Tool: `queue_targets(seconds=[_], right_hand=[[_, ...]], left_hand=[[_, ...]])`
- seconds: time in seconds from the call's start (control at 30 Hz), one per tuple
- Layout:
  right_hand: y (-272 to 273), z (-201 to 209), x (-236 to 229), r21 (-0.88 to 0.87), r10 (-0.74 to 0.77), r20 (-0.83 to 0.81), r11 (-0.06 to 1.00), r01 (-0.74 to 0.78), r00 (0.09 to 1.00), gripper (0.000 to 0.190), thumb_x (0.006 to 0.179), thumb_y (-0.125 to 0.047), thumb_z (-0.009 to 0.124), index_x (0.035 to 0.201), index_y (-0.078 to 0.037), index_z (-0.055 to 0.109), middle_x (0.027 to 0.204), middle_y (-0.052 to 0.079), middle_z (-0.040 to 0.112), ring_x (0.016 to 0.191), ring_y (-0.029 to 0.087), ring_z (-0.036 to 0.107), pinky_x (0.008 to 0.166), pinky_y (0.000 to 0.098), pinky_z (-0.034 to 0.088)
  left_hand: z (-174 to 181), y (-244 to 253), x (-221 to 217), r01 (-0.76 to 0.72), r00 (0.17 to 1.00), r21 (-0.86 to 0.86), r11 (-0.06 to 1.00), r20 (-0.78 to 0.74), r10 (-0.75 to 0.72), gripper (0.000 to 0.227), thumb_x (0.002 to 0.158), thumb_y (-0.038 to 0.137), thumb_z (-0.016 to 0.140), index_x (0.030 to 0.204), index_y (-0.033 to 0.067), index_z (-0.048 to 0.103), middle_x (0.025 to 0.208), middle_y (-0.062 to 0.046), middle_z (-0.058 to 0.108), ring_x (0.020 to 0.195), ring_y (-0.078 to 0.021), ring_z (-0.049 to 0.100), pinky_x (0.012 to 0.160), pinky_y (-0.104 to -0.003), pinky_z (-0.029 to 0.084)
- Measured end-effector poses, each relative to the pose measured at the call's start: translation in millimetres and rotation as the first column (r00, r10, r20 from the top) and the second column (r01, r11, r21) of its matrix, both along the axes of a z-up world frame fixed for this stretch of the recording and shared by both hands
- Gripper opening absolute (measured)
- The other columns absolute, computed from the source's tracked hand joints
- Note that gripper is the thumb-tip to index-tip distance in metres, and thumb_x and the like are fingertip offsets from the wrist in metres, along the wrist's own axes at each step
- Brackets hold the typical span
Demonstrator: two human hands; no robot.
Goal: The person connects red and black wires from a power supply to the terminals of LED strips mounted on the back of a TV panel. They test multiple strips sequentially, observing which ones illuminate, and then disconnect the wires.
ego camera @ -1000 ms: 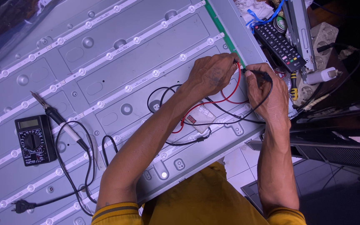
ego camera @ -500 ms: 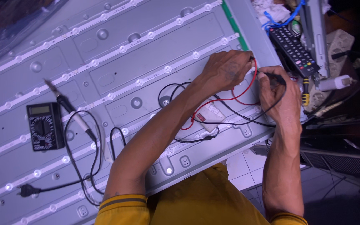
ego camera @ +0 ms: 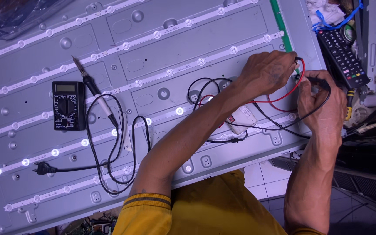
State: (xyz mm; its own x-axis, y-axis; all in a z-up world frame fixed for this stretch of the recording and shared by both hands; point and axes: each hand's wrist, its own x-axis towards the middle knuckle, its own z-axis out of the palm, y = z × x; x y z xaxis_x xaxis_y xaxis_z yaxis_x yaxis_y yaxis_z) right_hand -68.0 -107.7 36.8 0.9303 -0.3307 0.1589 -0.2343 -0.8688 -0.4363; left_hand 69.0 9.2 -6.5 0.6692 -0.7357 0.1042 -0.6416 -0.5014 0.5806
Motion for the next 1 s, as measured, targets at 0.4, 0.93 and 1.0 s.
queue_targets(seconds=[0.4,0.93,1.0], right_hand=[[2.0,-0.8,-0.1,0.006,-0.044,-0.003,0.999,0.044,0.999,0.026,0.109,-0.025,0.054,0.125,-0.012,0.069,0.088,0.018,0.074,0.091,0.050,0.066,0.077,0.0548,0.047],[23.6,33.6,26.4,0.017,-0.076,0.080,0.997,0.075,0.994,0.023,0.108,-0.026,0.056,0.119,-0.012,0.070,0.100,0.013,0.077,0.096,0.043,0.070,0.080,0.0531,0.049],[34.6,51.1,42.8,0.101,-0.122,0.055,0.988,0.116,0.991,0.023,0.105,-0.031,0.054,0.117,-0.018,0.069,0.107,0.005,0.078,0.081,0.030,0.074,0.078,0.0498,0.049]], left_hand=[[12.6,4.7,-7.5,0.006,1.000,-0.025,1.000,-0.015,-0.006,0.024,0.099,0.032,0.041,0.094,0.0129,0.055,0.091,-0.012,0.074,0.076,-0.0448,0.068,0.061,-0.058,0.049],[59.7,45.5,33.4,0.009,0.955,-0.010,1.000,-0.295,-0.012,0.031,0.105,0.038,0.030,0.107,0.0237,0.058,0.074,0.004,0.060,0.064,-0.0165,0.058,0.052,-0.033,0.050],[55.8,55.3,50.5,-0.046,0.971,-0.073,0.996,-0.238,0.028,0.020,0.106,0.030,0.037,0.110,0.0269,0.057,0.075,0.005,0.058,0.057,-0.0121,0.051,0.047,-0.029,0.043]])
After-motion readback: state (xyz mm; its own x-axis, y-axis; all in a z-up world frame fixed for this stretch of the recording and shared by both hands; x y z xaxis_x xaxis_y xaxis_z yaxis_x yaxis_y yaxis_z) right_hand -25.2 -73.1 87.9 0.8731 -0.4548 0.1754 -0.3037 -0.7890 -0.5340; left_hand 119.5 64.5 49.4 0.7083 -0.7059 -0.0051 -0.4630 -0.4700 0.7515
